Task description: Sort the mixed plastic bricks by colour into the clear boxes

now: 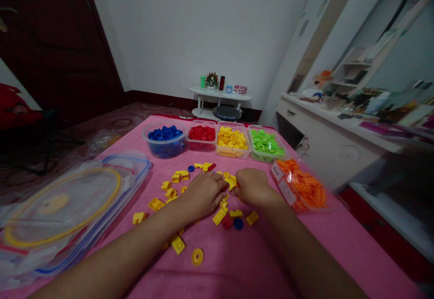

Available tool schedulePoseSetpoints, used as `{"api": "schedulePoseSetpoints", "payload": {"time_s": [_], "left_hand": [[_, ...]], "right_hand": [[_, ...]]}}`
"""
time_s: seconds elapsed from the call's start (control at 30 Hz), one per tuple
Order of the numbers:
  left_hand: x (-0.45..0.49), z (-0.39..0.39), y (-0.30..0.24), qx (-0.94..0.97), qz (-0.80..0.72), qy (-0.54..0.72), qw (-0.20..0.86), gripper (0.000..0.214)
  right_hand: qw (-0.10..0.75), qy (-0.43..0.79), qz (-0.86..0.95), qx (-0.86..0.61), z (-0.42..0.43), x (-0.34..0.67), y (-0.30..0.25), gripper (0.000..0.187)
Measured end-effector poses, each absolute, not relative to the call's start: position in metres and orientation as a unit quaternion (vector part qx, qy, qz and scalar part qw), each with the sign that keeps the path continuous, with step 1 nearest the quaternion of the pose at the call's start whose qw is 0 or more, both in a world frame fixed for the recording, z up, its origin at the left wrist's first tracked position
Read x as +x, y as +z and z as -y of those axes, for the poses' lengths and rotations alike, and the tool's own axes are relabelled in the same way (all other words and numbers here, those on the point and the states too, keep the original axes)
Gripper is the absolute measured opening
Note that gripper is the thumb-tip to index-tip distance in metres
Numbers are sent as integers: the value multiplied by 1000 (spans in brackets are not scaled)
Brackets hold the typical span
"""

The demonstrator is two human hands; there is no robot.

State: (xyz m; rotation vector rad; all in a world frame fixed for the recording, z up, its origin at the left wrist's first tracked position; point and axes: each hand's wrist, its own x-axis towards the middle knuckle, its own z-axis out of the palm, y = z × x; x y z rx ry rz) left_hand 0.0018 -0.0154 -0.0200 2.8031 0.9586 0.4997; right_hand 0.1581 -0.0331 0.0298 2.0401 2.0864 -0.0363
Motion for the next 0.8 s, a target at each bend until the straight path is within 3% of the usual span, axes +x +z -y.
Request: {"api": "schedulePoseSetpoints", "payload": {"time_s": [0.23,0.3,0.4,0.5,0.6,0.67,0.8], "left_hand": [[0,8,-25,879,-399,197,173,19],[-1,6,-27,867,-407,212,192,22],[-3,3,-26,850,-413,242,218,21],[-7,-2,-15,816,-414,311,258,14],[-12,-6,2,777,-403,398,275,10],[-14,-5,13,768,-387,434,267,8],[-12,5,24,804,-336,432,233,12]], "right_hand": [[88,-41,-707,700,28,179,37,18],[25,-53,-709,703,23,191,37,12],[-142,-78,-703,693,14,197,33,9],[-329,-256,-661,624,11,186,25,20],[-439,-505,-533,518,14,165,16,23],[-461,-639,-430,440,18,150,11,18],[-444,-791,-272,321,22,132,7,35]]}}
